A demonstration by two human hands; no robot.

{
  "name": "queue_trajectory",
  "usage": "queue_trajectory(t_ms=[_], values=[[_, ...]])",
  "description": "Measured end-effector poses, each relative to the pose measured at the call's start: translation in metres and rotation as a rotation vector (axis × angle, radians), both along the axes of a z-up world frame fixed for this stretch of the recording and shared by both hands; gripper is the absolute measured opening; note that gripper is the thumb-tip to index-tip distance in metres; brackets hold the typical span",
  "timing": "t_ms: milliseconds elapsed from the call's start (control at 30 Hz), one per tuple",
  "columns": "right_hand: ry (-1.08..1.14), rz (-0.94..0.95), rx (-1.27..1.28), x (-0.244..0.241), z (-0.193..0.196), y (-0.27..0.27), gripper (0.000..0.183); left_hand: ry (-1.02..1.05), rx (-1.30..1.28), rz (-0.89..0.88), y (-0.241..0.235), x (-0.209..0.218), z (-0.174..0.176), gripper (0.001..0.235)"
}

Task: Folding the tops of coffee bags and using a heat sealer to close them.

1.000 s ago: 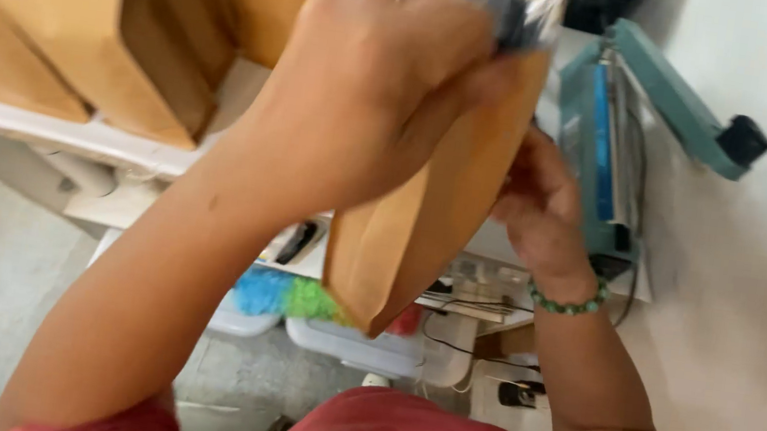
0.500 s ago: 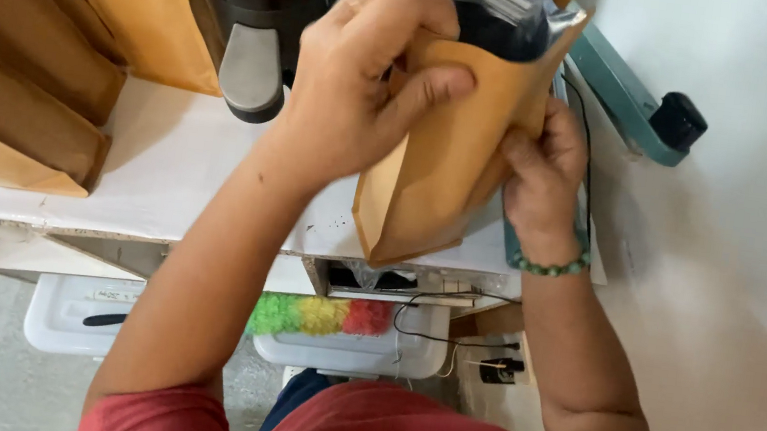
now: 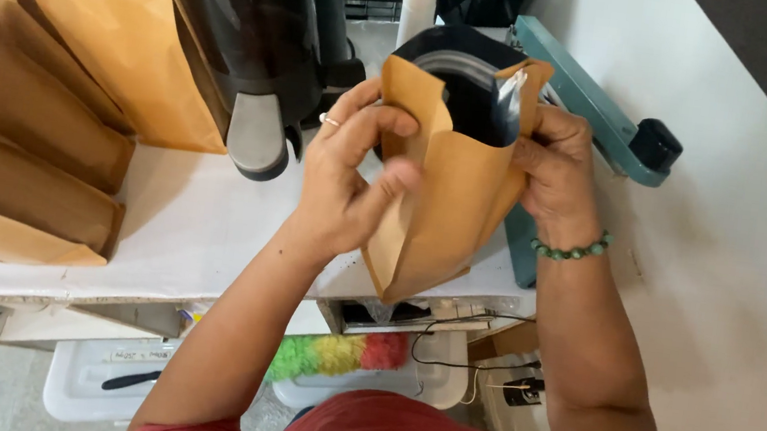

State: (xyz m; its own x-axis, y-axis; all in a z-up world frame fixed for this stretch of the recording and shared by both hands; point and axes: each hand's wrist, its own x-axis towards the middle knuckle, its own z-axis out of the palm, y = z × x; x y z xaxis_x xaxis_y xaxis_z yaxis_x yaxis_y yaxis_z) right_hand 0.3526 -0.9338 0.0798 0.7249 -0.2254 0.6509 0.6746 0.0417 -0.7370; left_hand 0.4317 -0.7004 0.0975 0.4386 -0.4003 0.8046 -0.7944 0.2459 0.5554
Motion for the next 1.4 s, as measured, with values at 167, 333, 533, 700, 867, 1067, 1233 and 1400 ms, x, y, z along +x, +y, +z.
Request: queue_trajectory(t_ms=[167, 333, 533, 700, 867, 1067, 1233, 1400], values=[[-0.095, -0.255, -0.035, 0.006, -0.016, -0.004, 0.022, -0.028, -0.157, 0.087, -0.02, 0.025, -0.023, 0.014], [-0.162, -0.655, -0.311, 0.016, -0.022, -0.014, 0.028, -0.165, -0.182, 0.245, -0.021, 0.037, -0.021, 0.023], [-0.102, -0.808, -0.034, 0.038, 0.0, 0.016, 0.016, -0.198, -0.237, 0.281, -0.011, 0.03, -0.029, 0.021], [-0.101, -0.638, -0.131, -0.015, -0.013, 0.067, 0.061, 0.064, -0.222, 0.089, -0.005, 0.022, -0.04, 0.065], [0.004, -0.71, -0.404, -0.024, -0.026, 0.099, 0.098, -0.057, 0.04, 0.216, -0.016, 0.027, -0.057, 0.038], [0.122, -0.372, -0.011, -0.002, -0.029, 0.064, 0.06, -0.546, 0.041, 0.418, -0.025, 0.004, -0.061, 0.024], [0.143, -0.524, -0.117, -0.013, -0.041, 0.02, 0.025, -0.255, -0.16, 0.214, -0.017, 0.029, -0.03, 0.026], [0.025, -0.651, -0.222, 0.01, -0.105, -0.059, 0.025, 0.32, 0.144, -0.13, -0.034, 0.073, -0.033, 0.068]])
